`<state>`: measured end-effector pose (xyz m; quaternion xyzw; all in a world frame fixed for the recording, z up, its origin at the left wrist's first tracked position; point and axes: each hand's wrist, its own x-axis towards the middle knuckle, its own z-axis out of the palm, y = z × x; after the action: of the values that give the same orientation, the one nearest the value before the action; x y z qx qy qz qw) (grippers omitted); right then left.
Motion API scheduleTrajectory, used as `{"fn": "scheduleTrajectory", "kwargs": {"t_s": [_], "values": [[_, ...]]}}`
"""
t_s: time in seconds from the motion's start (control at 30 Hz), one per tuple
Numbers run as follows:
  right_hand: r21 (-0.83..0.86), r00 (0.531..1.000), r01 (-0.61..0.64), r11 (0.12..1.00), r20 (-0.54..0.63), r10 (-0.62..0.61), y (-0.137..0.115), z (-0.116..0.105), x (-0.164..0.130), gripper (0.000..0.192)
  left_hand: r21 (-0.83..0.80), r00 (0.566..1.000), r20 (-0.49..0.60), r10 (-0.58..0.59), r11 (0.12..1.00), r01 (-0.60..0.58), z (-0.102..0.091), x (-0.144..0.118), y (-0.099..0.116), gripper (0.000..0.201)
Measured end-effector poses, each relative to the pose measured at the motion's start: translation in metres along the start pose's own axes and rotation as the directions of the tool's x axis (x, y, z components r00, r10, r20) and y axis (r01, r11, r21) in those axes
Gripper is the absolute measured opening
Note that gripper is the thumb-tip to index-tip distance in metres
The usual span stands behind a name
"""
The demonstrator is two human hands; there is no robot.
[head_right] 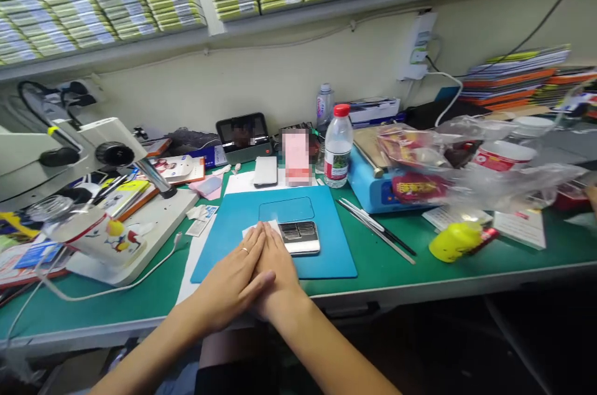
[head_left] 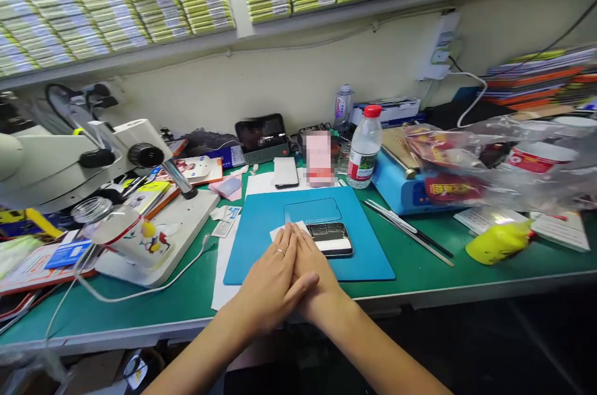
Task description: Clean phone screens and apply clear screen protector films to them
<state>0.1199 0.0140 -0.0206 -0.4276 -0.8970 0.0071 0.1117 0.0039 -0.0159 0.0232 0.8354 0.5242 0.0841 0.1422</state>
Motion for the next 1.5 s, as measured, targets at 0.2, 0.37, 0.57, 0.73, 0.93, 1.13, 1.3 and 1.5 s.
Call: {"fn": "scheduleTrajectory", "kwargs": {"t_s": [0.2,0.37,0.57,0.73,0.93,1.13,1.3,1.5], "values": [[-0.103,1.000,-0.005,0.995,-0.015,0.004,0.030,-0.009,-0.021,0.079,-0.028,1.000,0.002,-0.007,1.000,0.007,0.008,0.028,0.034,0.086],[-0.145,0.998,-0.060,0.988,-0.041,0.054,0.061,-0.015,-0.048,0.080,-0.054,0.999,-0.038,0.025,0.998,-0.027,0.017,0.047,0.065,0.092],[-0.213,0.987,-0.058,0.975,-0.156,0.024,0.077,-0.005,-0.074,0.081,-0.058,0.996,-0.063,0.056,0.997,-0.059,0.031,0.049,0.086,0.104],[-0.198,0.995,-0.032,0.980,-0.095,0.013,0.081,-0.013,-0.058,0.084,-0.060,0.997,-0.050,0.052,0.997,-0.055,0.021,0.064,0.076,0.095],[-0.146,0.994,-0.086,0.986,-0.077,0.076,0.056,-0.007,-0.041,0.078,-0.065,0.998,-0.050,0.043,0.997,-0.047,0.015,0.044,0.050,0.090],[-0.050,0.999,0.042,0.998,0.003,-0.041,0.013,-0.013,0.001,0.072,-0.078,0.994,-0.055,-0.092,0.993,0.088,-0.002,0.021,0.005,0.081],[-0.021,0.999,0.045,0.999,-0.017,-0.045,-0.004,-0.009,0.002,0.067,-0.086,0.986,-0.093,-0.141,0.987,0.133,0.004,0.001,0.002,0.079],[-0.023,0.993,0.077,0.997,-0.087,-0.078,0.005,-0.003,-0.025,0.062,-0.117,0.969,-0.120,-0.217,0.972,0.203,0.021,-0.009,0.032,0.083]]}}
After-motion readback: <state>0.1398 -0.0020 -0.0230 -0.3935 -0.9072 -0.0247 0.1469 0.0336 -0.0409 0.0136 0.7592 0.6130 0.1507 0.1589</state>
